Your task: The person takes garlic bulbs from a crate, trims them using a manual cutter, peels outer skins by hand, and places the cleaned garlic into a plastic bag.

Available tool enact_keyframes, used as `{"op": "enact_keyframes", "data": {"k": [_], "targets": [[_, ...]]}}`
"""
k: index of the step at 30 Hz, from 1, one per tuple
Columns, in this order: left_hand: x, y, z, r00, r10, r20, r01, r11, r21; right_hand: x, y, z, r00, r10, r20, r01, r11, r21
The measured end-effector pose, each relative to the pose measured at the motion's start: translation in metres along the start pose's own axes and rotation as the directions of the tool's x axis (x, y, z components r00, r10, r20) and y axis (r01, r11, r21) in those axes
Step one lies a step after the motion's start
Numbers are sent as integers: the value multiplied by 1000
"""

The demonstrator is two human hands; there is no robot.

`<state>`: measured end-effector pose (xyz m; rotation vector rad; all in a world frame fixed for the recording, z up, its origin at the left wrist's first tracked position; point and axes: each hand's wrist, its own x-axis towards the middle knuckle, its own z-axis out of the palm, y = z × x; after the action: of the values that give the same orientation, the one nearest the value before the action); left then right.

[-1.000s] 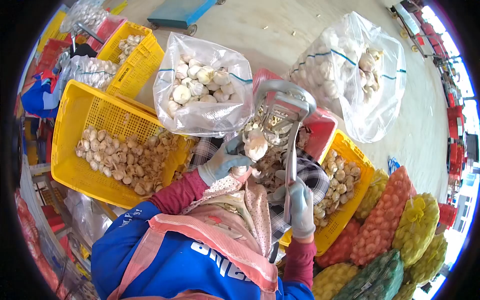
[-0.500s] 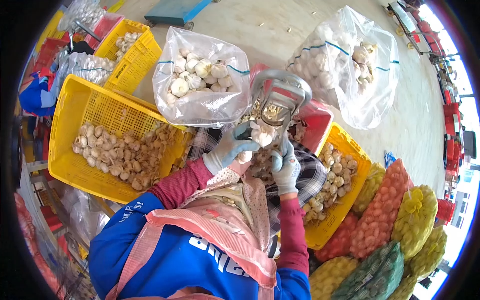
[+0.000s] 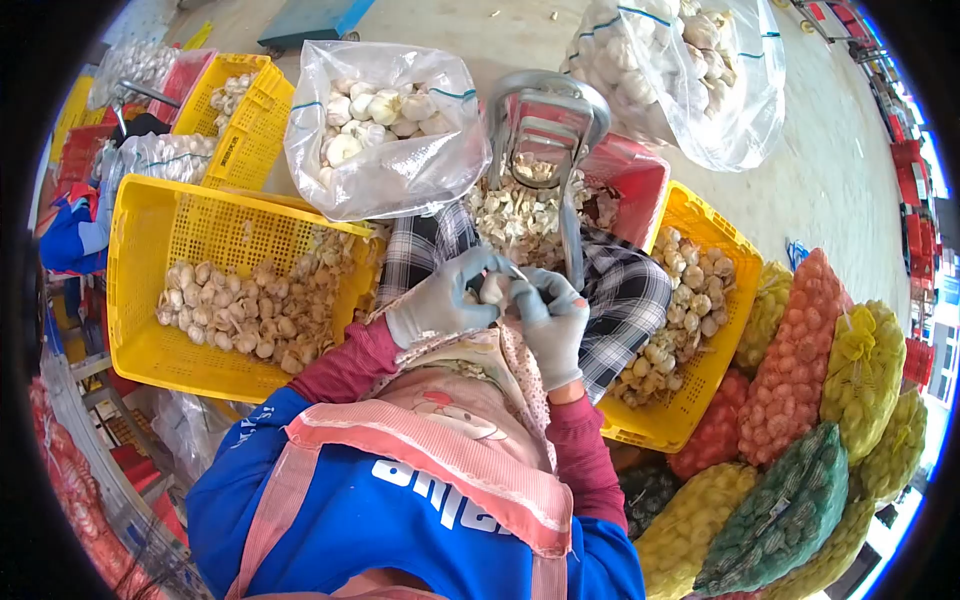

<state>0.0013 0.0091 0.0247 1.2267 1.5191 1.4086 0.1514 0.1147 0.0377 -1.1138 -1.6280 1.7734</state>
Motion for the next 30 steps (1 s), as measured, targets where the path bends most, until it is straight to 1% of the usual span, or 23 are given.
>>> {"op": "enact_keyframes", "data": {"k": [1,2,4,5,6,7,8,10,11,12,13,15,17,18,20,21,22,24,26,27,28,29,30], "targets": [[-1,-3,-1,994,-98,53,106,977,-183,-2,-10,1,982,183,41,-187,965,183],[-3,-7,-2,938,-290,189,346,806,-480,-4,-9,-2,971,221,95,-240,908,344],[-8,-10,3,941,-289,174,330,674,-661,-2,12,-7,973,165,164,-232,693,682],[-11,-5,9,923,-332,195,337,448,-828,-2,17,-11,985,133,108,-166,596,786],[-12,-4,7,923,-334,191,334,449,-829,3,27,-29,972,74,222,-234,357,904],[-15,-4,4,909,-373,186,350,440,-827,0,14,-31,993,110,51,-98,480,872],[-16,-3,2,893,-412,183,368,429,-825,3,18,-42,998,56,-6,-30,621,783],[-18,5,1,895,-405,186,362,419,-832,1,3,-54,990,121,-74,-96,957,275],[-17,8,2,903,-404,149,336,443,-831,2,21,-63,997,-10,-78,13,999,39],[-16,13,0,909,-403,104,303,469,-830,2,23,-59,976,-214,-36,183,899,-398],[-15,21,-6,931,-348,108,250,396,-884,0,21,-62,900,-420,113,361,576,-734],[-6,39,-22,986,-162,43,90,296,-951,-6,18,-49,904,-420,78,333,578,-745],[1,38,-39,972,135,-193,-229,737,-637,-6,26,-46,918,-397,6,303,691,-656],[11,47,-47,963,-15,-270,-201,630,-750,-4,31,-46,925,-379,-25,285,736,-614],[15,71,-52,915,-247,-318,-118,590,-798,-8,23,-43,900,-437,-6,337,702,-628],[12,66,-52,925,-222,-308,-70,698,-713,-14,12,-39,889,-458,24,359,661,-659],[11,59,-45,923,-233,-308,-38,738,-673,-19,7,-33,896,-443,7,361,720,-593],[8,49,-28,926,-257,-277,64,829,-555,-27,-14,-20,973,-218,71,229,935,-271],[15,28,-10,875,-353,-331,98,799,-593,-25,-13,-8,964,-15,264,3,999,46],[19,18,-2,888,-333,-317,121,834,-539,-22,-9,1,958,-13,286,2,999,39],[22,13,8,897,-356,-261,132,781,-611,-21,-12,10,960,-28,280,28,1000,4],[22,12,15,904,-372,-209,142,725,-674,-12,2,20,953,-151,264,135,988,76],[22,25,15,915,-380,-135,201,720,-664,-8,-1,19,970,-26,240,2,995,98]]}}
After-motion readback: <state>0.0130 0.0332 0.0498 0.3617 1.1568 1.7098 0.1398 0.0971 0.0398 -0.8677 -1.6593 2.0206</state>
